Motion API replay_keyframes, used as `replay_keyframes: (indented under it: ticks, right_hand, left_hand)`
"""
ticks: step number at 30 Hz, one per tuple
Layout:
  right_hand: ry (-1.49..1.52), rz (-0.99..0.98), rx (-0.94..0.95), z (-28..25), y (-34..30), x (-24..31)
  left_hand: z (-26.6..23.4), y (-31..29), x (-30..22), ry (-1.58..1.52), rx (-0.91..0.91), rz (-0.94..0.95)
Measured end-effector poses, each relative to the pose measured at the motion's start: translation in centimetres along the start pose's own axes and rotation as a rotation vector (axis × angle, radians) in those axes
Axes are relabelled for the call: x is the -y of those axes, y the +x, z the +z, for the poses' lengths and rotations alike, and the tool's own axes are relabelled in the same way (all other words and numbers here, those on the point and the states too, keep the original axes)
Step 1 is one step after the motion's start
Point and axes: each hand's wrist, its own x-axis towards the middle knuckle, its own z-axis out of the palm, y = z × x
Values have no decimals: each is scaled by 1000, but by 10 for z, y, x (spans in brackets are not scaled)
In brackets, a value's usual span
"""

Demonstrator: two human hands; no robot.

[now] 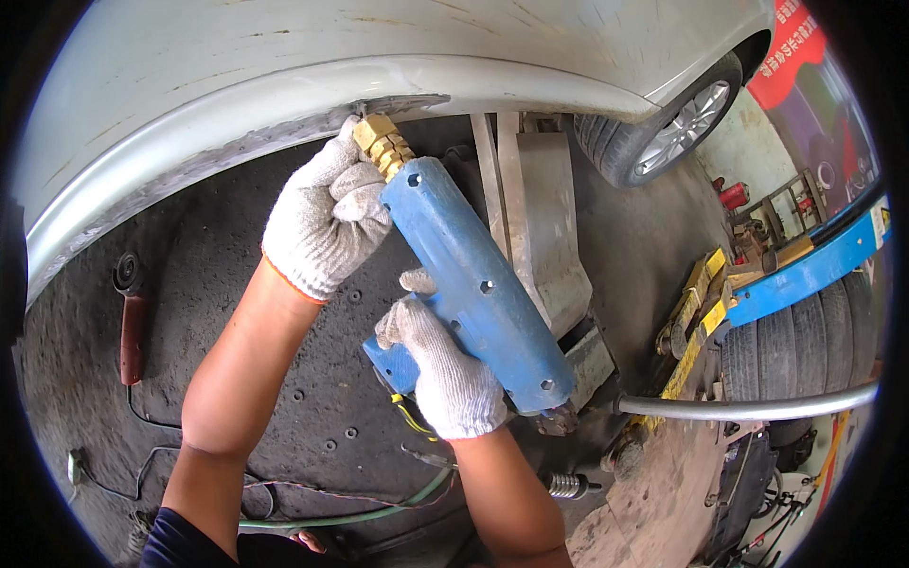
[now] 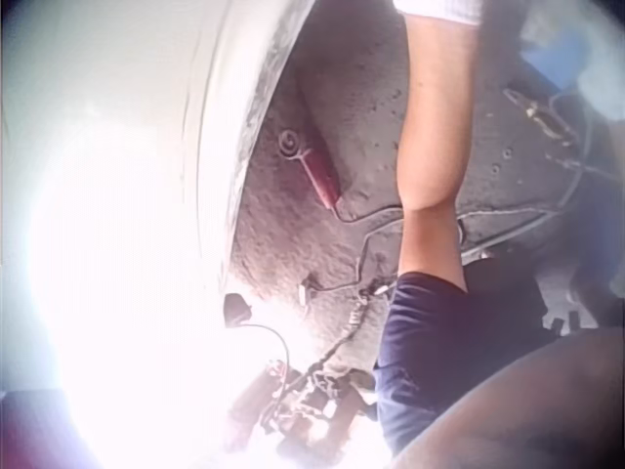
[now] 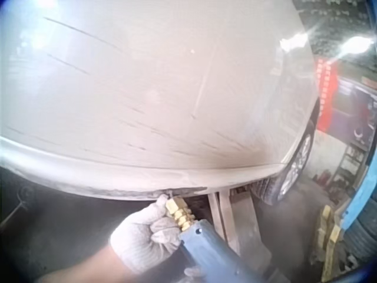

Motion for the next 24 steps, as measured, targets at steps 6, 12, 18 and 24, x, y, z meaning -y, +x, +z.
replay_keyframes:
  ticks: [6, 12, 18, 24]
  right_hand:
    - [-19, 2, 2, -2, 2, -4]
    - [-80, -26, 8, 0, 5, -9]
    - [-164, -53, -30, 1, 7, -15]
    - [-116, -82, -41, 6, 7, -20]
  left_hand:
    - [-1, -1, 0, 17, 7, -2]
    - [2, -2, 0, 6, -4, 22]
    - [-2, -1, -1, 13, 20, 7]
    - [-1, 1, 1, -56, 43, -25]
